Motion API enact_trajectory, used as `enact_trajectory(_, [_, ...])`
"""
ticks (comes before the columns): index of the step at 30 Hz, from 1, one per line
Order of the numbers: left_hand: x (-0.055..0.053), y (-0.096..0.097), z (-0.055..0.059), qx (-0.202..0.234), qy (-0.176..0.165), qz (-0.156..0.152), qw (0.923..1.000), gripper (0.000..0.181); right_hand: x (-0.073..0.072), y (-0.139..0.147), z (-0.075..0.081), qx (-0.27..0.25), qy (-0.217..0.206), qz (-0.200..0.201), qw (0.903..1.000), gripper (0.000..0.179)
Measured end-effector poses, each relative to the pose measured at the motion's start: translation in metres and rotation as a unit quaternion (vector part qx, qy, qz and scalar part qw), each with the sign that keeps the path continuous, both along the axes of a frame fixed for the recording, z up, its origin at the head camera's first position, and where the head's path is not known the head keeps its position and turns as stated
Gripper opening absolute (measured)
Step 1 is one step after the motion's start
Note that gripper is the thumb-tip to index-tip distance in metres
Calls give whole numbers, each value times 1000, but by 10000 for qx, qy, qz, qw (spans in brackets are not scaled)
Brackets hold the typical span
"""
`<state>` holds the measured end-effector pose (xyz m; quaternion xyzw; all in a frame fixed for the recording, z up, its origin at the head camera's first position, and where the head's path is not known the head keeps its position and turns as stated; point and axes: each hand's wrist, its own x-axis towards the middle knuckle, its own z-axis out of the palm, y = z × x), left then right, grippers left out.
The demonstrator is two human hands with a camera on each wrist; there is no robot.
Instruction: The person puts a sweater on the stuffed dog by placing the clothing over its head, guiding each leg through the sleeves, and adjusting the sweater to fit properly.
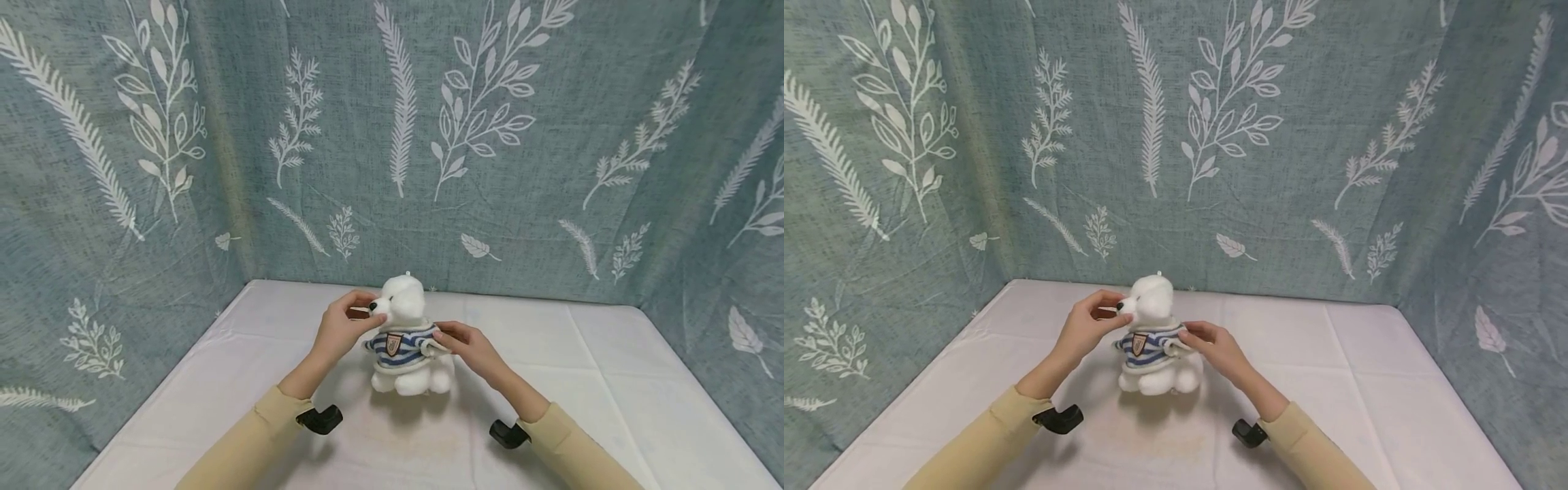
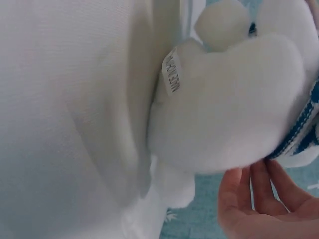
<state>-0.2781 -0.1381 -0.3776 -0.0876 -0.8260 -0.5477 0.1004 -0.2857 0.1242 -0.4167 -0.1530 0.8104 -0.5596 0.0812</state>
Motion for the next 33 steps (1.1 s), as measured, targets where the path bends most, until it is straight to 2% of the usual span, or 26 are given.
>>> enact_trajectory(6, [-8,-2,-2,204,-330,-112,9992,36,4,2,-1,136,121,-79,9998,49])
enact_trajectory(11, [-17,-2,-11,349,-572,-227,9975,39,5,3,-3,297,206,-221,9991,49])
enact_trajectory(15, [-24,0,-21,737,-922,-434,9921,38,7,3,-4,480,133,-371,9981,51])
enact_trajectory(19, [-30,3,-30,1171,-1255,-611,9833,40,10,4,-3,782,94,-471,9958,52])
enact_trajectory(27, [-37,13,-45,1206,-1663,-829,9752,50,18,5,-2,1171,-171,-562,9914,51])
enact_trajectory(33, [-40,18,-49,1250,-1780,-937,9716,52,21,7,-3,1244,-348,-680,9893,49])
